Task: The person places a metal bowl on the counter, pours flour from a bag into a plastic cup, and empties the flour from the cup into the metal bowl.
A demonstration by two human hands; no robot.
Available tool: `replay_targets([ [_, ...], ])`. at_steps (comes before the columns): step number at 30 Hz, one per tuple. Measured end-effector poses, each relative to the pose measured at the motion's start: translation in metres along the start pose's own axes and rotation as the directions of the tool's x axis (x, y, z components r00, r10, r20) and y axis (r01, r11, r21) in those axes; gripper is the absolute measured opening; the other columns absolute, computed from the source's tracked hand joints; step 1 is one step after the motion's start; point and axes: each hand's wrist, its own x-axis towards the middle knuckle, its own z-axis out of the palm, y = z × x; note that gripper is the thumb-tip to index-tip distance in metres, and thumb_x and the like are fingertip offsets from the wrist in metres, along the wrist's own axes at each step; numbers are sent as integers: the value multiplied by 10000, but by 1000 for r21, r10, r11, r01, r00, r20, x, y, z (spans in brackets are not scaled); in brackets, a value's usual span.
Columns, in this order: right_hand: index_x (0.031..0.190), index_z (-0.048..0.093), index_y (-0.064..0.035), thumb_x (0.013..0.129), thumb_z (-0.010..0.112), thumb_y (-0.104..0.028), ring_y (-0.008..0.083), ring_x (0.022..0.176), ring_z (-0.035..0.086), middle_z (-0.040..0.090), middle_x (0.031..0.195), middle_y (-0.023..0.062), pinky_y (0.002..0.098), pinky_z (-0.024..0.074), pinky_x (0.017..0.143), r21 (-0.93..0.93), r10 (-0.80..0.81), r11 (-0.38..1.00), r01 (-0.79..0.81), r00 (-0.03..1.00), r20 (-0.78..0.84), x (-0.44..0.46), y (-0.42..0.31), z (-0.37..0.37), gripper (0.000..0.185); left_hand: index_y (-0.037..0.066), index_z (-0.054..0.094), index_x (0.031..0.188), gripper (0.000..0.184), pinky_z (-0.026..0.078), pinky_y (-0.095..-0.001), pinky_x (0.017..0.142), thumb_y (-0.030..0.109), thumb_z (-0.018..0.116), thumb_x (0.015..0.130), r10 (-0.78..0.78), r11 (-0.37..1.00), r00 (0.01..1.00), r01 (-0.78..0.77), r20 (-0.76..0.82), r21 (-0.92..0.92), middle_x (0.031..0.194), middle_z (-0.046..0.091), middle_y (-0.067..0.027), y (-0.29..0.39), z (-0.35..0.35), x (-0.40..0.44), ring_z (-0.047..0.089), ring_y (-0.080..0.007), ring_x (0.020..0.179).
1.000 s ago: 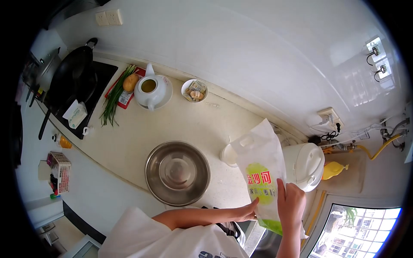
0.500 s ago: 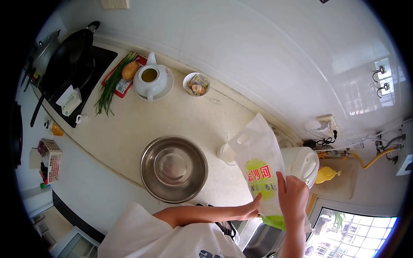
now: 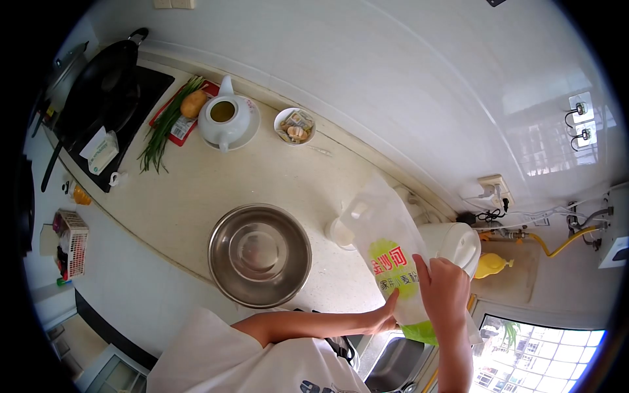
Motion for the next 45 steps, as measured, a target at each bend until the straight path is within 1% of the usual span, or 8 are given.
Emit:
replay_targets([
  [6, 533, 468, -1, 853, 625, -301, 366, 477, 500, 490, 547, 164, 429, 376, 469, -22, -13, 1000, 14, 999, 36, 7, 2, 0, 466, 198, 165, 1428, 630, 266, -455, 1107, 585, 233, 935, 70, 997, 997, -71, -32, -41, 1459, 255, -72, 2, 7, -1, 260, -236, 1349],
  [16, 526, 455, 2, 844, 638, -282, 370, 474, 488, 488, 543, 172, 430, 364, 465, -19, -7, 1000, 7, 999, 32, 12, 5, 2, 464, 177, 126, 1445, 702, 262, -453, 1103, 631, 196, 915, 5, 1000, 998, -7, -61, -16, 1471, 240, -68, 6, 3, 3, 243, -243, 1358],
  [19, 525, 447, 4, 839, 645, -273, 365, 462, 471, 477, 536, 173, 425, 358, 462, -8, 16, 1000, -16, 1000, 19, 8, 9, 4, 464, 180, 111, 1451, 717, 267, -448, 1099, 644, 177, 909, -19, 1000, 998, 20, -60, 10, 1482, 224, -63, 5, 0, 1, 233, -240, 1364],
  [22, 519, 407, 21, 828, 662, -279, 360, 437, 381, 418, 503, 194, 405, 313, 440, 54, 46, 998, -43, 998, -46, 0, 17, 6, 501, 181, 101, 1455, 724, 264, -447, 1099, 648, 173, 906, -41, 998, 995, 45, -86, 41, 1490, 213, -58, 2, -1, 3, 227, -237, 1368],
  [27, 524, 411, 19, 830, 664, -279, 359, 437, 373, 412, 497, 190, 400, 314, 439, 77, 84, 994, -81, 996, -38, -10, 24, 7, 496, 179, 104, 1455, 725, 248, -443, 1107, 648, 161, 905, -71, 994, 993, 79, -99, 75, 1491, 211, -54, -3, -3, 1, 216, -230, 1371],
  [31, 519, 439, 5, 832, 656, -275, 366, 461, 454, 463, 524, 178, 418, 347, 458, 45, 107, 993, -106, 994, -22, -9, 25, 7, 473, 173, 117, 1450, 699, 255, -440, 1106, 624, 156, 918, -17, 993, 997, 26, -74, 112, 1486, 220, -60, -2, -6, 2, 219, -225, 1370],
  [39, 519, 426, 12, 827, 665, -278, 366, 447, 409, 432, 505, 187, 415, 327, 452, 81, 49, 996, -44, 997, -62, -2, 25, 16, 486, 150, 153, 1436, 654, 256, -428, 1112, 575, 164, 940, 21, 997, 989, -9, -149, 81, 1460, 269, -73, 2, -9, 7, 266, -222, 1350],
  [45, 510, 424, 10, 825, 667, -287, 367, 438, 396, 420, 491, 189, 415, 319, 449, 95, 51, 995, -44, 996, -71, 1, 22, 19, 496, 113, 220, 1401, 604, 308, -403, 1095, 524, 191, 959, 69, 995, 983, -56, -173, 82, 1415, 338, -85, 4, -15, 10, 341, -201, 1308],
])
